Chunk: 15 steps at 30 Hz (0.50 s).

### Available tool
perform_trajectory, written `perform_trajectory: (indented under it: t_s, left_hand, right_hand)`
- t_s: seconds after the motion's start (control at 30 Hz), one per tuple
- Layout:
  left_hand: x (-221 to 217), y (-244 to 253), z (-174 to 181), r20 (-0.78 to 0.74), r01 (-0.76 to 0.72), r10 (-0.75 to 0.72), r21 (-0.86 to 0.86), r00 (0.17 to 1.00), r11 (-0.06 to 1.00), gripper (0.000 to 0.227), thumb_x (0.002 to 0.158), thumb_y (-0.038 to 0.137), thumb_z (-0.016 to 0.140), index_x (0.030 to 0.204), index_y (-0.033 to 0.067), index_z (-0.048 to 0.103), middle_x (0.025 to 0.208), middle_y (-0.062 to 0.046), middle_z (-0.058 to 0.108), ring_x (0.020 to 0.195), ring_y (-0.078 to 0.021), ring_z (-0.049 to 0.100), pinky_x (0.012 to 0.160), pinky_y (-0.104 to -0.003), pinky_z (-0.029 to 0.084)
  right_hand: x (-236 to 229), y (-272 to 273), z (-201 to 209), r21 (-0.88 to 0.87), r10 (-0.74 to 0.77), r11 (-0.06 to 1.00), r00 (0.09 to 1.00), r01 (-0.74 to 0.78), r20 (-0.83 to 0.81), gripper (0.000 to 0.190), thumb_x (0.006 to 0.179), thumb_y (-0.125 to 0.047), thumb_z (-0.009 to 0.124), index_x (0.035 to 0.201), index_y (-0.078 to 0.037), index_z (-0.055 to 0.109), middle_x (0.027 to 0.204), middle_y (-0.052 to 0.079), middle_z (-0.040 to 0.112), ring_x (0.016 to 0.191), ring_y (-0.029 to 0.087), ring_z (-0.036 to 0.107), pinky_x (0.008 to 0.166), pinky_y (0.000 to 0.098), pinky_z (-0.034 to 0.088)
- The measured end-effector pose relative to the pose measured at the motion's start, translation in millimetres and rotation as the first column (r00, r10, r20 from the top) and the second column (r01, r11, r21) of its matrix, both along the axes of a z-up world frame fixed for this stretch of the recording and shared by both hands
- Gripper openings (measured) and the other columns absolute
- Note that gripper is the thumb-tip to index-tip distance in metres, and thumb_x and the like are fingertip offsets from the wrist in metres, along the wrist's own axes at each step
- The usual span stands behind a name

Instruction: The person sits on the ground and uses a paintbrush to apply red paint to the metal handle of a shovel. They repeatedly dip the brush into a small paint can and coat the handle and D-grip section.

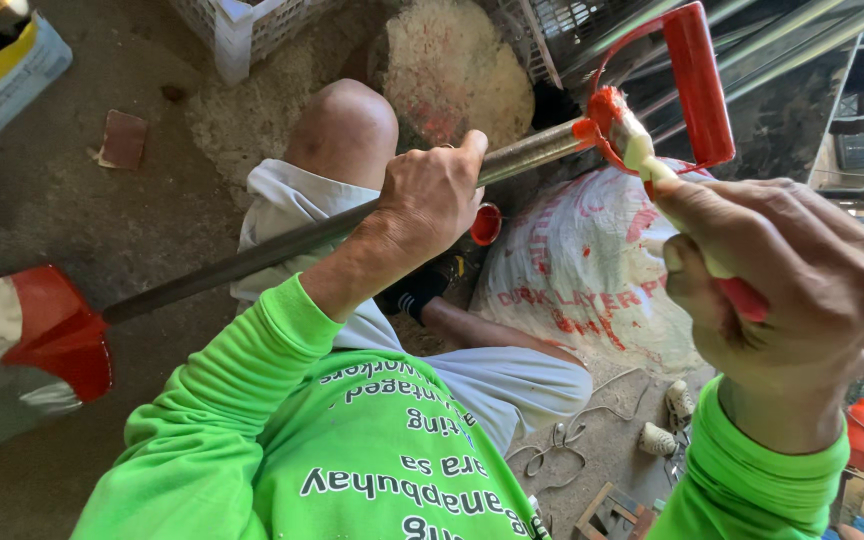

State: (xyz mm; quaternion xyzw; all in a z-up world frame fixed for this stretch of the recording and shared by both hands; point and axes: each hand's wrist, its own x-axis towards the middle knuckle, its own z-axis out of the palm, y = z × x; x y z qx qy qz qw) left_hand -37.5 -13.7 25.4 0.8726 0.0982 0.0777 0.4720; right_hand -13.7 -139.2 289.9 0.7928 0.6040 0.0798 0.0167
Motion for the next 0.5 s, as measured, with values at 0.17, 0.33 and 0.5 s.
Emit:
perform_trajectory:
  t_s: [0.17, 0.33, 0.5]
  left_hand:
    - [-2.1, 10.9, 5.7, -0.025, 0.120, -0.125, -0.137, 0.992, 0.983, 0.031, 0.088, 0.028, 0.075, 0.104, 0.0082, 0.059, 0.082, -0.019, 0.073, 0.081, -0.0425, 0.072, 0.073, -0.053, 0.056]
    - [1.1, 27.9, 9.5, -0.014, 0.287, -0.304, -0.293, 0.952, 0.912, 0.024, 0.085, 0.028, 0.074, 0.097, 0.0083, 0.068, 0.089, -0.018, 0.073, 0.091, -0.0392, 0.070, 0.082, -0.050, 0.053]
    - [-2.7, 27.3, 12.0, -0.003, 0.255, -0.267, -0.285, 0.964, 0.924, 0.019, 0.085, 0.023, 0.071, 0.098, 0.0090, 0.070, 0.091, -0.016, 0.073, 0.092, -0.0388, 0.070, 0.082, -0.051, 0.052]
  right_hand:
    - [1.1, -7.5, 1.3, 0.047, -0.026, 0.998, 0.997, 0.030, -0.067, 0.018, 0.109, -0.006, 0.069, 0.124, 0.001, 0.075, 0.097, 0.013, 0.073, 0.089, 0.021, 0.076, 0.079, 0.0276, 0.059]
    - [-3.0, -2.0, 3.7, 0.003, -0.050, 0.999, 0.996, 0.051, -0.076, 0.010, 0.111, -0.008, 0.076, 0.118, 0.000, 0.075, 0.088, 0.012, 0.072, 0.082, 0.022, 0.074, 0.074, 0.0297, 0.057]
    - [1.2, 10.4, -2.1, -0.065, -0.011, 0.998, 1.000, 0.010, -0.029, 0.009, 0.108, -0.008, 0.075, 0.116, -0.003, 0.073, 0.092, 0.012, 0.074, 0.079, 0.021, 0.072, 0.072, 0.0305, 0.056]
